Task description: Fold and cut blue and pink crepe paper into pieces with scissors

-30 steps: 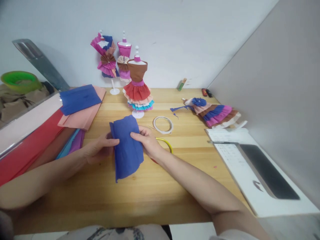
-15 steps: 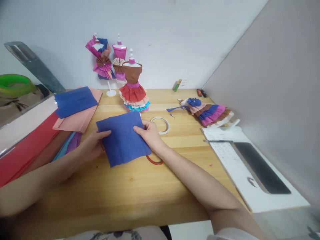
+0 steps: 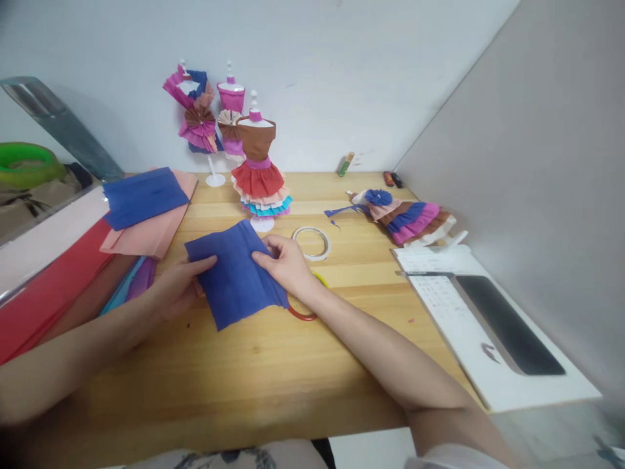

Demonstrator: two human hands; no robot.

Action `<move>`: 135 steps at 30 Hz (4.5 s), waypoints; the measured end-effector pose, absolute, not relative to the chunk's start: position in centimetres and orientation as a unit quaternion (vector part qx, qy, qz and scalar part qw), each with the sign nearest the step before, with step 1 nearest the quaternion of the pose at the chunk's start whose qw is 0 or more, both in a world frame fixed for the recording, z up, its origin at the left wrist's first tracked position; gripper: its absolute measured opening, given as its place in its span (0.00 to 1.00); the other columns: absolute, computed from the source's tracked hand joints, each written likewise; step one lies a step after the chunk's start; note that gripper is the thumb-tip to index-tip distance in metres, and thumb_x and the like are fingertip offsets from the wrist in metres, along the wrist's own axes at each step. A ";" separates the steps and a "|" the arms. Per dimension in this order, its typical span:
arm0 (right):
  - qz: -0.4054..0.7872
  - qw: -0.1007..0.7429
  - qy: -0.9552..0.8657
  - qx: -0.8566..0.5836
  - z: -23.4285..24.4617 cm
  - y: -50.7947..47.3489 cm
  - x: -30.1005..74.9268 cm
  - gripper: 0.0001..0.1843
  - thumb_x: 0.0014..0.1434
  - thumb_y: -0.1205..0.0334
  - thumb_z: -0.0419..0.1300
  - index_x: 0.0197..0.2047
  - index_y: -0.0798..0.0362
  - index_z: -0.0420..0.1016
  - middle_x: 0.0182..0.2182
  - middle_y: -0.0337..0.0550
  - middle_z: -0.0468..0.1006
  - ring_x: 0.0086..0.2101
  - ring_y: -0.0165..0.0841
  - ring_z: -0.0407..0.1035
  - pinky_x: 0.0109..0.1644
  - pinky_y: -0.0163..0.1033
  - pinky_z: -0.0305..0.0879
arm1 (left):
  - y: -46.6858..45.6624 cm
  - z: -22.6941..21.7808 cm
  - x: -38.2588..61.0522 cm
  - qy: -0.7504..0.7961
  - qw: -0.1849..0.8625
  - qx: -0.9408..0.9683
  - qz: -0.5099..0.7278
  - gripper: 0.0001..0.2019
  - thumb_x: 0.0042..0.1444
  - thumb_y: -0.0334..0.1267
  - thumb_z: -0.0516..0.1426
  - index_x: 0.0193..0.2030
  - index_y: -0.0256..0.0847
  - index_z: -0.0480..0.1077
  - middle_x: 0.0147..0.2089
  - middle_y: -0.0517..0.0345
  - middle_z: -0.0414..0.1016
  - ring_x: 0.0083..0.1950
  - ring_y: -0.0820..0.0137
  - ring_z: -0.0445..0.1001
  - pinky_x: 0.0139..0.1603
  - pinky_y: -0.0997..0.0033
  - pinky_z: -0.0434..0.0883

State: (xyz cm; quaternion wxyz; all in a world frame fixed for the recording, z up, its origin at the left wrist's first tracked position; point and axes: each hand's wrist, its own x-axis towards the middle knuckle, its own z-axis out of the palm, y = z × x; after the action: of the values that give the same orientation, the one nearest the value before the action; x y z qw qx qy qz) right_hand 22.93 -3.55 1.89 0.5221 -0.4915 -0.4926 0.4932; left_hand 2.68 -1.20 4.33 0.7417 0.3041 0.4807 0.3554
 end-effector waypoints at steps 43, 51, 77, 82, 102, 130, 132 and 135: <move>0.543 0.440 -0.533 -0.477 1.0 -4.1 21.7 0.19 0.49 0.48 0.67 0.25 0.52 0.65 0.18 0.30 0.64 0.19 0.24 0.57 0.24 0.33 0.53 | -1.8 3.4 2.6 0.415 0.760 0.411 0.285 0.23 0.40 0.39 0.74 0.43 0.34 0.78 0.41 0.48 0.84 0.42 0.58 0.81 0.49 0.58 0.76; 0.519 0.472 -0.505 -0.504 0.1 -3.9 21.4 0.20 0.48 0.48 0.67 0.24 0.51 0.63 0.16 0.29 0.61 0.17 0.23 0.54 0.22 0.32 0.49 | -1.6 2.9 2.7 0.401 0.761 0.425 0.281 0.23 0.40 0.44 0.73 0.42 0.34 0.78 0.40 0.46 0.84 0.41 0.58 0.82 0.47 0.59 0.77; 0.608 0.532 -0.394 -0.437 -0.2 -3.3 21.7 0.18 0.40 0.53 0.74 0.30 0.52 0.74 0.15 0.28 0.69 0.15 0.22 0.60 0.20 0.30 0.52 | 0.1 2.2 2.1 0.394 0.744 0.431 0.324 0.18 0.39 0.42 0.74 0.37 0.35 0.80 0.37 0.49 0.84 0.36 0.65 0.80 0.42 0.65 0.76; 0.634 0.546 -0.357 -0.415 -0.1 -3.0 21.8 0.18 0.36 0.55 0.76 0.28 0.52 0.76 0.14 0.30 0.70 0.15 0.23 0.59 0.20 0.31 0.53 | 0.5 1.9 2.0 0.362 0.733 0.453 0.355 0.16 0.41 0.41 0.73 0.37 0.38 0.81 0.35 0.53 0.83 0.35 0.66 0.79 0.40 0.66 0.75; 0.670 0.488 -0.403 -0.389 0.1 -3.5 22.4 0.24 0.46 0.44 0.70 0.40 0.54 0.79 0.18 0.33 0.70 0.18 0.25 0.61 0.21 0.31 0.50 | 0.1 2.7 1.5 0.360 0.512 0.689 0.365 0.09 0.50 0.30 0.61 0.32 0.45 0.83 0.36 0.54 0.84 0.38 0.62 0.80 0.44 0.64 0.74; 0.558 0.494 -0.476 -0.467 0.7 -4.1 21.9 0.19 0.50 0.45 0.67 0.30 0.53 0.75 0.16 0.32 0.68 0.18 0.25 0.58 0.24 0.33 0.50 | -0.2 1.2 2.1 0.396 0.740 0.481 0.253 0.15 0.43 0.45 0.71 0.33 0.37 0.81 0.31 0.51 0.81 0.33 0.65 0.78 0.38 0.67 0.73; 0.561 0.485 -0.479 -0.469 0.7 -4.0 21.9 0.19 0.50 0.45 0.68 0.29 0.54 0.75 0.17 0.33 0.69 0.18 0.25 0.58 0.23 0.33 0.50 | -0.1 1.4 2.1 0.401 0.746 0.471 0.246 0.16 0.41 0.45 0.71 0.34 0.37 0.81 0.33 0.51 0.83 0.32 0.66 0.78 0.38 0.67 0.74; 0.560 0.472 -0.479 -0.483 0.8 -4.0 21.9 0.20 0.47 0.45 0.69 0.25 0.53 0.72 0.17 0.33 0.71 0.16 0.23 0.56 0.22 0.33 0.50 | 0.0 1.9 2.1 0.400 0.771 0.440 0.227 0.16 0.40 0.43 0.71 0.35 0.36 0.81 0.35 0.48 0.83 0.34 0.64 0.79 0.42 0.63 0.75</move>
State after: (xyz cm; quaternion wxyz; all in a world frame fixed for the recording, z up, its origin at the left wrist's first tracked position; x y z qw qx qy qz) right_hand 21.87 -4.03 0.82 0.4724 -0.4827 -0.4794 0.5604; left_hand 2.06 0.04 1.94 0.7708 0.4403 0.4004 0.2274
